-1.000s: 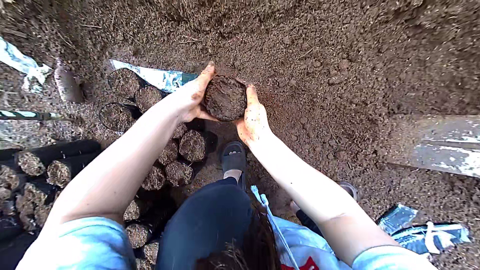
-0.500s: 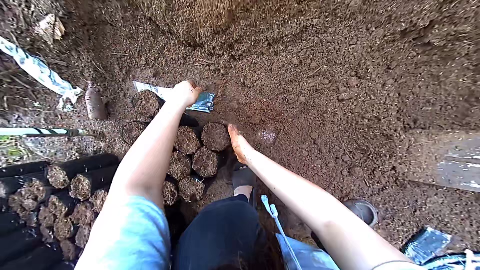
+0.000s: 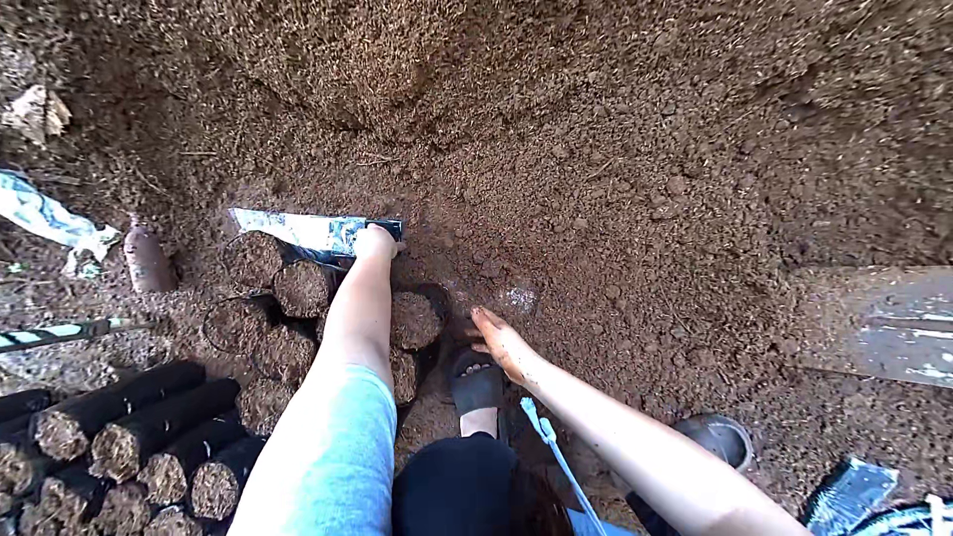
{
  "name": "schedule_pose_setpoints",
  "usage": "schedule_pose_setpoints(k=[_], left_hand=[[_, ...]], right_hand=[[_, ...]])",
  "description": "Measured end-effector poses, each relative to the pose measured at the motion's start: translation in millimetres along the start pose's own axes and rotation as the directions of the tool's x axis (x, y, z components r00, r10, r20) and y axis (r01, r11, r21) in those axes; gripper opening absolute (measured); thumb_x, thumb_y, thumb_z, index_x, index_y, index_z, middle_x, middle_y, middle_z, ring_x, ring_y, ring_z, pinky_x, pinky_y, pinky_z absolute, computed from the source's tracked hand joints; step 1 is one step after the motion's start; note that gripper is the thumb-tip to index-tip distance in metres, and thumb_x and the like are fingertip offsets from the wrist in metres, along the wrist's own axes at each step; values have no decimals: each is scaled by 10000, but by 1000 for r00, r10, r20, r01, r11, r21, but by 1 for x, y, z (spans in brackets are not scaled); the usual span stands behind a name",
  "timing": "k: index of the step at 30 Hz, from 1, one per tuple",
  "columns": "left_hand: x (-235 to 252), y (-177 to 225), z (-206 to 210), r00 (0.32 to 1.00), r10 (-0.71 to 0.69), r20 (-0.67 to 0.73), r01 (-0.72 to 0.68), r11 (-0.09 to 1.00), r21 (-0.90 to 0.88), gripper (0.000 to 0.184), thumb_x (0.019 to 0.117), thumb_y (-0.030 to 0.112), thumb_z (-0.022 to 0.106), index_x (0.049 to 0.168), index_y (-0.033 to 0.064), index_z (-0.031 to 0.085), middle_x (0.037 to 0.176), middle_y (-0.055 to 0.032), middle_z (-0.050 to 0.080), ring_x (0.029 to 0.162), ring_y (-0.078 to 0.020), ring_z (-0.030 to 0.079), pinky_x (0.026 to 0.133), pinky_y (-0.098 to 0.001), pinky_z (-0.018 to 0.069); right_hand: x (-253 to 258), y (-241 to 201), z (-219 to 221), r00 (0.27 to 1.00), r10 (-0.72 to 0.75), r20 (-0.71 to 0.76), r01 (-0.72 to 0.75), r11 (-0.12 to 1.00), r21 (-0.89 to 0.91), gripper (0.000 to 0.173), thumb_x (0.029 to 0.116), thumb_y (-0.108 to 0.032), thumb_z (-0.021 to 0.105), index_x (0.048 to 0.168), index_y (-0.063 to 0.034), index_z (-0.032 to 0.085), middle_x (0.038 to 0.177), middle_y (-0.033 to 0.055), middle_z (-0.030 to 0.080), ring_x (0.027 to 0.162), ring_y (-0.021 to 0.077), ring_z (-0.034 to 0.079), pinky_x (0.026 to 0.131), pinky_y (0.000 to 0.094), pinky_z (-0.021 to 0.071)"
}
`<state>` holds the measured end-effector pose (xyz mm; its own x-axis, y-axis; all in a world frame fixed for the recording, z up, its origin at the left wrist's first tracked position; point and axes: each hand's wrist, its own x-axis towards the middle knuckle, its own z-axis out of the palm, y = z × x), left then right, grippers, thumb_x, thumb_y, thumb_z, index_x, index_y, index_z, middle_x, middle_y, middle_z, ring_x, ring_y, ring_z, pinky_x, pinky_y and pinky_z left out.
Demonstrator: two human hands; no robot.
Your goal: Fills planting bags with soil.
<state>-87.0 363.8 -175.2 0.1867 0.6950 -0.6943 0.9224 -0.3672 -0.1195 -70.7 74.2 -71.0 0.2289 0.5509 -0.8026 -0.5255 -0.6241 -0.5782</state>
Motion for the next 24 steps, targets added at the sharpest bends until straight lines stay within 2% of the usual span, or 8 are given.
schedule_pose_setpoints(k=[4, 6, 9, 15, 17, 20, 22, 24], left_hand=[[3, -13, -7, 997, 71, -10, -70, 994, 84, 407, 944, 175, 705, 1225, -105, 618, 1299, -354, 605, 1228, -525, 594, 944, -714, 491], [7, -21, -22, 995, 91, 32, -90, 996, -28, 423, 1022, 250, 629, 1227, -120, 621, 1304, -368, 596, 1245, -514, 588, 1001, -691, 471], [22, -32, -39, 992, 90, 91, -62, 959, -275, 460, 1051, 255, 602, 1371, -71, 553, 1331, -306, 597, 1193, -398, 648, 1018, -559, 528], [3, -23, -57, 976, 164, -141, -205, 910, -361, 579, 1006, 463, 656, 1307, -29, 623, 1261, -300, 650, 1179, -444, 650, 1038, -635, 478], [-3, -17, -61, 957, 218, -192, -276, 890, -364, 637, 1007, 515, 626, 1284, -58, 623, 1287, -335, 622, 1266, -490, 581, 1074, -682, 412], [0, -11, -62, 937, 282, -207, -345, 844, -411, 578, 1100, 462, 449, 1248, -70, 618, 1227, -340, 631, 1175, -475, 621, 1019, -665, 443], [-4, -5, -62, 956, 258, -137, -291, 797, -530, 531, 1141, 391, 319, 1385, -10, 566, 1274, -283, 629, 1087, -372, 677, 970, -554, 524], [-11, -1, -65, 970, 235, -68, -230, 780, -581, 473, 1140, 331, 333, 1435, 18, 529, 1344, -250, 608, 1125, -325, 679, 982, -498, 543]], right_hand=[[0, 3, -12, 1000, 18, -24, -17, 999, 43, 467, 1142, -320, 289, 1453, -43, 502, 1481, 172, 513, 1260, 258, 591, 1004, 400, 512], [-1, 4, -20, 999, 17, -48, -13, 997, 74, 446, 1141, -298, 313, 1437, -32, 514, 1461, 169, 532, 1238, 253, 605, 992, 393, 519], [0, 10, -30, 995, 18, -94, -8, 994, 108, 411, 1137, -282, 341, 1389, -37, 553, 1423, 149, 563, 1198, 240, 625, 957, 386, 536], [-7, 15, -45, 988, 31, -153, -1, 981, 194, 377, 1135, -239, 346, 1376, -23, 540, 1386, 156, 579, 1137, 213, 645, 917, 353, 542], [-13, 17, -51, 985, 19, -173, 14, 982, 190, 376, 1134, -236, 350, 1376, -19, 540, 1388, 156, 582, 1141, 211, 645, 921, 352, 542], [-21, 20, -59, 977, 23, -210, 23, 976, 216, 374, 1133, -233, 358, 1377, -14, 538, 1370, 157, 588, 1128, 212, 643, 916, 354, 539], [-25, 22, -63, 972, 33, -232, 26, 968, 248, 369, 1131, -235, 364, 1375, -22, 540, 1361, 151, 594, 1119, 210, 646, 908, 352, 539], [-29, 23, -65, 969, 35, -245, 34, 962, 272, 364, 1130, -230, 366, 1371, -18, 539, 1356, 150, 595, 1108, 207, 648, 898, 346, 542]])
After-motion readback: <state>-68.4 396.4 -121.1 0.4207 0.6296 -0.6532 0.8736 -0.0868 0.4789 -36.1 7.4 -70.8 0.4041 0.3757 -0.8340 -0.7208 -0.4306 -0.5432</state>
